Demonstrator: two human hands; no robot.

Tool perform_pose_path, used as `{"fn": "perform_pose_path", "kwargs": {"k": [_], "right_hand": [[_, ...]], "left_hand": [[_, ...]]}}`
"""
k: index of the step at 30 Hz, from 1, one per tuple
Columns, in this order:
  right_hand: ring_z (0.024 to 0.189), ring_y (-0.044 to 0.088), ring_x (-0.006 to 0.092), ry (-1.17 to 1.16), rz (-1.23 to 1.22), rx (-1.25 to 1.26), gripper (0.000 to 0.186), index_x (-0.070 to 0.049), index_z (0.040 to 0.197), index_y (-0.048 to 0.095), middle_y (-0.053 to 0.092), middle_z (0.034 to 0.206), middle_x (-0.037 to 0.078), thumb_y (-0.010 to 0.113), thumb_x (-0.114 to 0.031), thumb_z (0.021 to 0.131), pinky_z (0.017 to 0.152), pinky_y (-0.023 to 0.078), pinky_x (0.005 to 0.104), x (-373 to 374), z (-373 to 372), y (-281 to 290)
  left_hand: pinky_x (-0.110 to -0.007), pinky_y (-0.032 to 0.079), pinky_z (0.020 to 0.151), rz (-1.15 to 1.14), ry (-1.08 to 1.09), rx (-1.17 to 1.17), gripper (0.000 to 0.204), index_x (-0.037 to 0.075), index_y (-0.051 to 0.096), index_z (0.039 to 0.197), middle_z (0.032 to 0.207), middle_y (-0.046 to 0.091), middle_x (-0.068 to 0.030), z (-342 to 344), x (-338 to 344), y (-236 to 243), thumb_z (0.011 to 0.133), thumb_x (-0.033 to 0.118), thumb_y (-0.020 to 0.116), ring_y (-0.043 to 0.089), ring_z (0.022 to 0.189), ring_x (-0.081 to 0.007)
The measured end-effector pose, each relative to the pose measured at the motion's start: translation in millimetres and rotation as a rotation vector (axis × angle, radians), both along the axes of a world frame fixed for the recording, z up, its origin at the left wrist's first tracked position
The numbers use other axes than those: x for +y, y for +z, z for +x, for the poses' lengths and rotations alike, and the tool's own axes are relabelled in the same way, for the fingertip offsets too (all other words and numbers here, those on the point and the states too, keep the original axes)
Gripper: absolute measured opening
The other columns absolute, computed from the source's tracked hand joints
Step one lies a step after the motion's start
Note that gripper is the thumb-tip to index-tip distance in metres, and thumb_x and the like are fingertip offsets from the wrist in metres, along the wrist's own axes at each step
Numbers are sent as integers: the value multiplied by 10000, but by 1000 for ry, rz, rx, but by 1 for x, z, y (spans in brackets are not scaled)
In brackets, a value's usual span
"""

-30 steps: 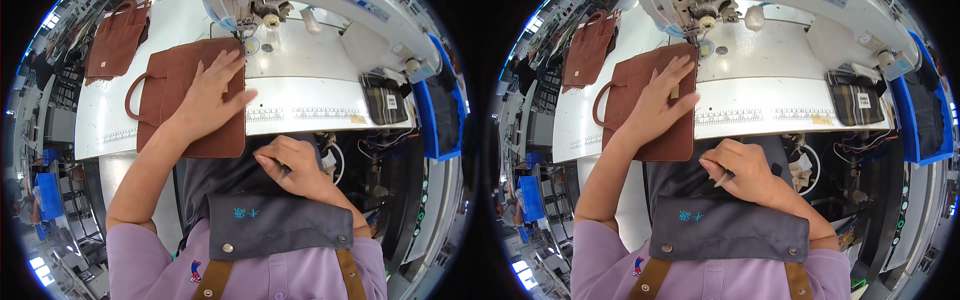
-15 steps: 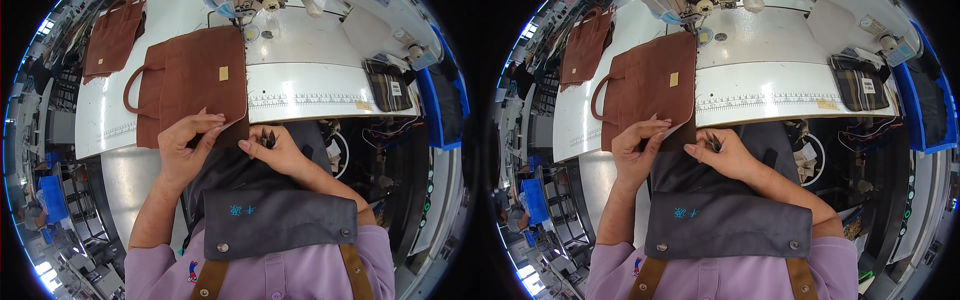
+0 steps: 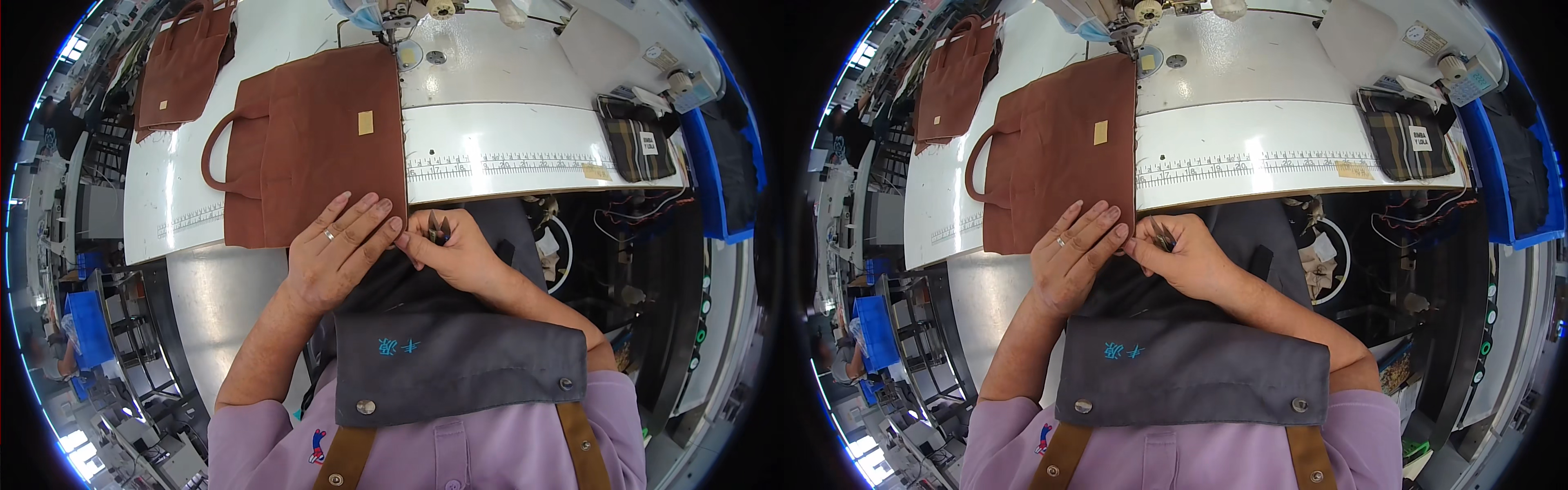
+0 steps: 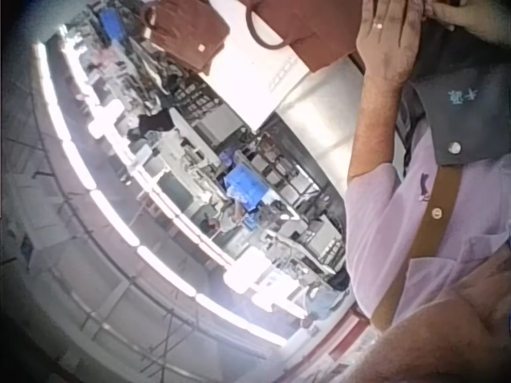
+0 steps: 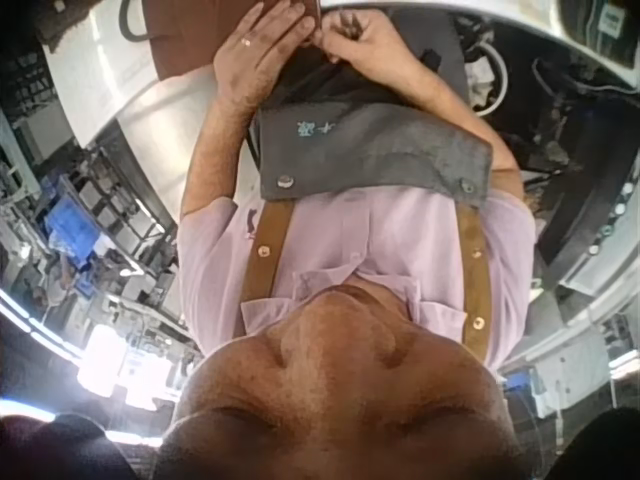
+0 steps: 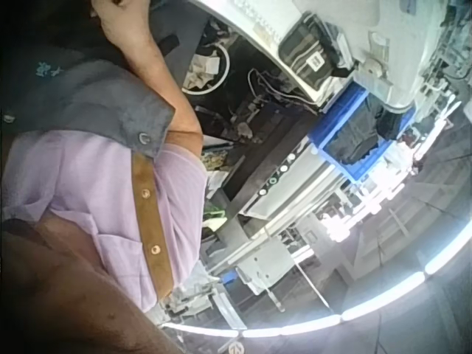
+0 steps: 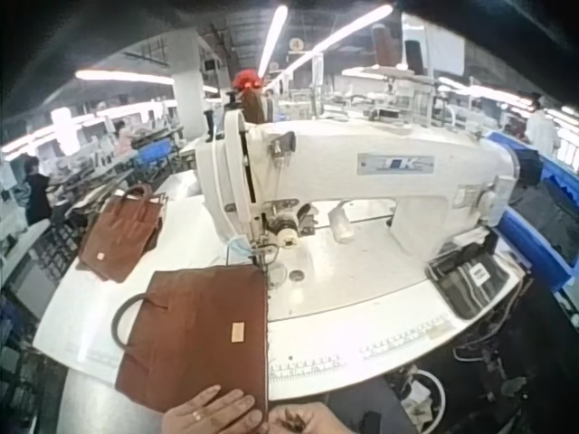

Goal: The person sews a brown leather-like bag using a sewing machine, guiding the material under the needle and trimming excess thread with scissors. They then handle a plaid pouch, opening it and manipulating its contents.

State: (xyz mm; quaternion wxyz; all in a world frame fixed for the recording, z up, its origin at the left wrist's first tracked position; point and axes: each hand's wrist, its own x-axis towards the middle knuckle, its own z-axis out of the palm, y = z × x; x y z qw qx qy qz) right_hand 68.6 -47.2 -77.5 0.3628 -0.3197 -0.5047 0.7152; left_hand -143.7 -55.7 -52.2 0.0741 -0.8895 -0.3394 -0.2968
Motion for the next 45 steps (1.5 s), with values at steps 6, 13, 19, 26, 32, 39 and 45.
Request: {"fn": "perform_pose_path", "kwargs": {"k": [6,13,19,26,32,39,45], "right_hand": [[636,621,146,-120,834,-567,116,-39,947,650,628,785,42,718,-121,901,555,500,308,11,21,32],[865,674,183,-242,1513,-725,217,-61,953,681,669,948,41,701,-124,746,568,529,291,28,14,47],[936,704,161,-291,1613,-647,149,-59,872,691,693,898,34,697,-114,734,568,515,269,34,11,57],[918,715,156,-197,1554,-667,110,-59,829,661,698,881,48,688,-102,731,562,512,273,32,9,41],[869,705,154,-119,1555,-700,112,-57,803,643,685,862,49,674,-115,712,550,509,278,38,15,47],[918,723,151,14,1497,-762,162,-59,851,698,720,917,46,743,-102,702,635,566,268,39,24,61],[858,697,144,-63,1493,-690,124,-63,834,668,686,892,41,681,-115,722,566,509,265,48,27,55]], "left_hand": [[-426,537,1021,-36,-42,-91,268,-3,697,1129,1145,735,-135,-3,2,-5,878,80,657,698,1136,-271],[-451,539,1013,-17,-55,-147,274,-10,675,1146,1143,734,-147,-4,4,-11,883,62,644,702,1130,-273],[-515,424,1112,-9,362,136,323,31,712,1151,1230,712,-108,-15,11,37,842,68,625,647,1228,-265],[-527,383,1157,-272,167,161,437,27,714,1203,1296,675,-121,-32,13,41,798,-63,577,612,1266,-313],[-484,417,1137,-793,-109,262,495,56,660,1287,1403,598,-131,-43,38,104,794,17,661,565,1305,-325],[-553,375,1142,-500,-99,73,482,70,614,1315,1433,549,-125,-1,92,47,858,172,729,514,1348,-309],[-564,371,1143,-456,-93,90,465,93,613,1309,1432,526,-124,8,98,39,870,201,724,507,1351,-318]]}}
